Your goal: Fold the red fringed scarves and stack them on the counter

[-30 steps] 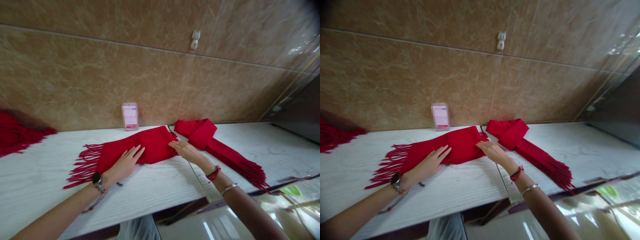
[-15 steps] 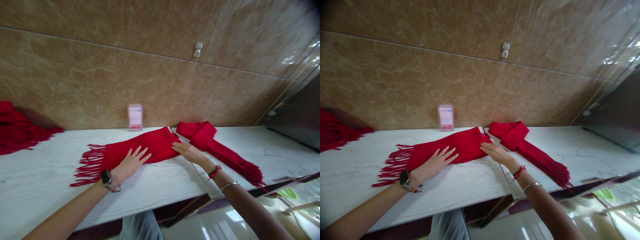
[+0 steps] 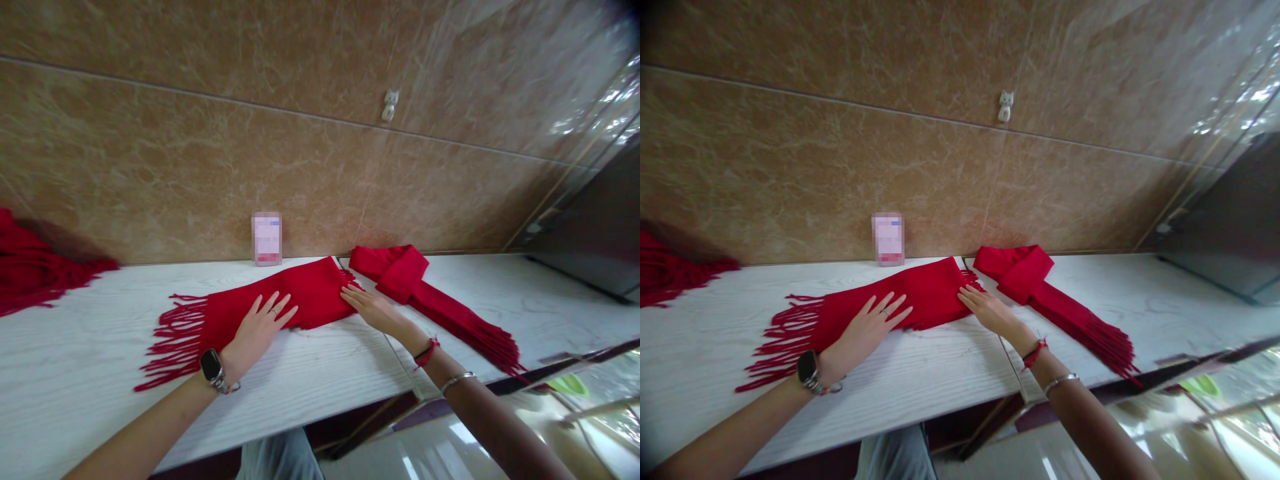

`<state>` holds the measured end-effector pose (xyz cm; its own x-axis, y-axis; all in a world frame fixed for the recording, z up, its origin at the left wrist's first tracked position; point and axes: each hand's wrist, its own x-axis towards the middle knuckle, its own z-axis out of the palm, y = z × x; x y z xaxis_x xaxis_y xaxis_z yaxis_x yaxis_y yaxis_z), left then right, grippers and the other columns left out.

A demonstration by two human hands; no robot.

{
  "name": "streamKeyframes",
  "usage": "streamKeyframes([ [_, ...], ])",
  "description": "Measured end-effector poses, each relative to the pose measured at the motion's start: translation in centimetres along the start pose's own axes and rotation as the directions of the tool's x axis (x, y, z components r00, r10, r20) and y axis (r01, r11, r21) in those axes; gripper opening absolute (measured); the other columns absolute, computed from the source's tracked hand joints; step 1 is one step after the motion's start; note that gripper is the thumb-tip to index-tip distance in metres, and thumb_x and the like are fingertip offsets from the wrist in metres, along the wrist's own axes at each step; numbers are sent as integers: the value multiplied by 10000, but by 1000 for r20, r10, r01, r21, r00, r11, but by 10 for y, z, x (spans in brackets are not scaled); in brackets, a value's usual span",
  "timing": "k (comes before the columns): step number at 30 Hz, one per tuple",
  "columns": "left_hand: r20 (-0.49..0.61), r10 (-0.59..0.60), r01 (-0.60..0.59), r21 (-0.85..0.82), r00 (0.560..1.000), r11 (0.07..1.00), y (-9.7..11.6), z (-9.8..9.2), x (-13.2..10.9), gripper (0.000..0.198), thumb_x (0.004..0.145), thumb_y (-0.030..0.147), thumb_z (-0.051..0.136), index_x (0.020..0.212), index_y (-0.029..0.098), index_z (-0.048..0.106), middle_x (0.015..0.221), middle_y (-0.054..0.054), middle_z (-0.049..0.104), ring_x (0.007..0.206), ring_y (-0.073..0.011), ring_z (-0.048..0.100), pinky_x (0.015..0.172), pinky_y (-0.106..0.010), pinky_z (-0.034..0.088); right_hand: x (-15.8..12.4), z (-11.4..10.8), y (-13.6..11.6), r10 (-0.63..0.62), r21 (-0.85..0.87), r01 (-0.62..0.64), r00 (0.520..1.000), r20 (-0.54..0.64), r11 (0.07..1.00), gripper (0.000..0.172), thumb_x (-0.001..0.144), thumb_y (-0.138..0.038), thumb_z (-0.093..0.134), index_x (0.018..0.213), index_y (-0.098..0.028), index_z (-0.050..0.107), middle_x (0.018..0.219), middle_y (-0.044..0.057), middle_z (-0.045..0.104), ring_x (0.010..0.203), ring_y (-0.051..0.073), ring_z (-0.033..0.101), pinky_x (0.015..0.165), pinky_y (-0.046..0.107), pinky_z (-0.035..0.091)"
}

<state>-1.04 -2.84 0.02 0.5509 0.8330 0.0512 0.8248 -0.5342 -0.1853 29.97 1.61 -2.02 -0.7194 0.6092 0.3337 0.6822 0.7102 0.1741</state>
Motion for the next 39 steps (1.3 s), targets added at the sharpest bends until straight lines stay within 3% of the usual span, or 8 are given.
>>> streamKeyframes([
  [4, 236, 57, 8, -264, 970, 964, -12, -2, -3, 770, 773, -28, 320, 1425, 311, 93, 1497, -43, 72, 1355, -246, 118, 1043, -458, 251, 4, -14, 5, 7, 159, -21, 996, 91, 987, 521, 791, -22, 417, 1300, -127, 450, 1348, 135, 442, 1287, 233, 321, 1027, 410, 363],
  [7, 307, 166, -14, -441, 937, 897, -27, -18, 9, 699, 857, 190, 412, 1419, 349, 28, 1500, -31, 39, 1356, -270, 78, 1053, -463, 216, 23, -30, 11, 11, 293, -33, 997, 74, 956, 436, 834, -192, 496, 1270, -169, 493, 1337, 112, 464, 1277, 237, 346, 1037, 413, 349],
  [9, 258, 160, -6, -509, 953, 860, -30, -27, 25, 623, 902, 375, 373, 1422, 339, 32, 1502, -40, 35, 1357, -274, 61, 1059, -463, 196, 45, -35, 11, 61, 325, -60, 998, 7, 944, 402, 876, -264, 452, 1267, -183, 495, 1317, 104, 489, 1255, 228, 388, 1034, 413, 354],
  [12, 96, -66, 105, -499, 993, 860, -21, -24, 54, 532, 941, 453, 190, 1432, 283, 75, 1502, -80, 15, 1359, -281, 2, 1050, -505, 173, 77, -23, 2, 123, 296, -96, 990, -72, 950, 405, 908, -290, 386, 1282, -162, 474, 1296, 125, 507, 1238, 233, 413, 1021, 438, 365],
  [20, -38, -127, 107, -332, 991, 937, -14, 32, 72, 623, 888, 579, 265, 1425, 283, 152, 1499, -97, 63, 1347, -345, 100, 1019, -543, 211, 77, 35, -11, 37, 55, -38, 999, 24, 998, 430, 936, -249, 328, 1324, -79, 395, 1359, 191, 408, 1307, 262, 284, 1042, 493, 280],
  [28, -82, -144, 106, -354, 986, 929, -28, 34, 64, 494, 945, 457, 148, 1419, 321, 151, 1501, -40, 112, 1351, -286, 148, 1039, -506, 207, 83, 12, -19, 134, 126, -144, 988, 79, 982, 531, 910, -409, 382, 1370, -149, 336, 1417, 168, 326, 1325, 297, 228, 1025, 539, 274],
  [32, -129, -218, 170, -311, 967, 935, -33, 39, 64, 488, 949, 390, 195, 1417, 251, 205, 1480, -67, 205, 1331, -256, 235, 1038, -462, 238, 77, 3, -35, 6, 203, -23, 996, 84, 979, 508, 913, -389, 385, 1380, -199, 322, 1452, 105, 278, 1344, 250, 187, 1054, 484, 249],
  [39, -7, -255, 245, -246, 967, 938, -58, 46, 73, 578, 909, 533, 234, 1410, 244, 237, 1469, -111, 217, 1338, -311, 187, 1027, -522, 204, 67, 2, -40, -68, 190, 40, 987, 146, 981, 437, 939, -337, 332, 1374, -296, 322, 1471, 60, 238, 1349, 240, 162, 1064, 485, 209],
])
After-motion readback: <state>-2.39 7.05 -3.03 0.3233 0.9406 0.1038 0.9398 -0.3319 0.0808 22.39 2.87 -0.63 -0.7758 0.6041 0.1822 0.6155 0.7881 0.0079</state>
